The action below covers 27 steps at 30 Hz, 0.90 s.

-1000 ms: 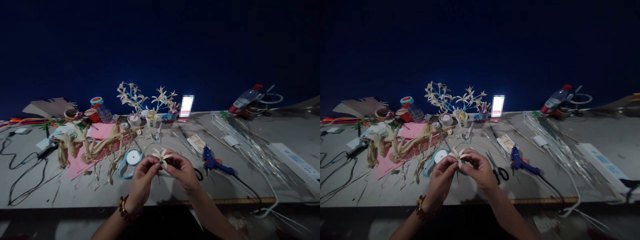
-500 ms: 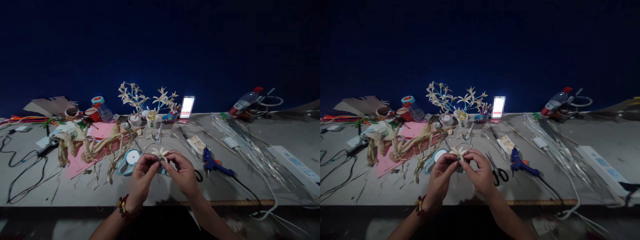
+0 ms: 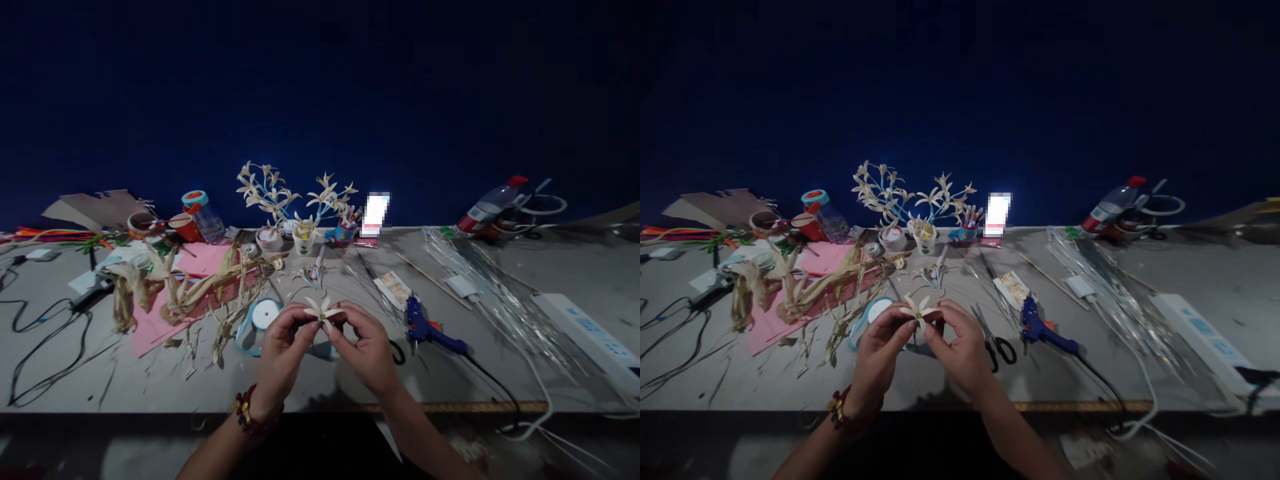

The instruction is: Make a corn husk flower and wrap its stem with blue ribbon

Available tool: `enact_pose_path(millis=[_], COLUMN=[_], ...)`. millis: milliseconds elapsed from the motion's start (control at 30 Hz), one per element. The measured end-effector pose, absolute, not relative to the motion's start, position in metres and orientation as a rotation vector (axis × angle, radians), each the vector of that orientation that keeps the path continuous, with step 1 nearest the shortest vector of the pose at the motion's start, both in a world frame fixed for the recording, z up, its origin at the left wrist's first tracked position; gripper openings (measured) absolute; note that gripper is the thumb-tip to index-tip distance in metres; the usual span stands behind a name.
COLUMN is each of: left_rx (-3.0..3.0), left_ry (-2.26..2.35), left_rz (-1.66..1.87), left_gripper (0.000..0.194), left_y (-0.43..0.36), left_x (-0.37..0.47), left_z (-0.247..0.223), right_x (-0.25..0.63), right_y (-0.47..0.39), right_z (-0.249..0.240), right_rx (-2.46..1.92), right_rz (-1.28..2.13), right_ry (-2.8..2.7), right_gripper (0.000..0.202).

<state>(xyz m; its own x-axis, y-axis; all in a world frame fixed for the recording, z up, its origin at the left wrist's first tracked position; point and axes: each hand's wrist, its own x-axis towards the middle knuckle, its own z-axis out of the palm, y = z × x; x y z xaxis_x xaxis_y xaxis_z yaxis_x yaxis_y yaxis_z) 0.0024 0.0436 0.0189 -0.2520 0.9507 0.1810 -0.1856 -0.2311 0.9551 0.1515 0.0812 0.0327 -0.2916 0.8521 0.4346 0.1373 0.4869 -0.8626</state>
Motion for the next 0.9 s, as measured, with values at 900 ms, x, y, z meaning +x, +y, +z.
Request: enact_pose_path(millis=[900], left_rx=[0.291], left_ry=[0.641], left_rz=[1.455], left_gripper=[0.024], left_y=[0.044], left_x=[0.013], left_z=[0.013], right_x=[0.145], right_y=[0.072], right_z=[0.028], right_rx=[-0.858], right_rz=[0.912], right_ry=[-1.715], right_gripper=[0.004])
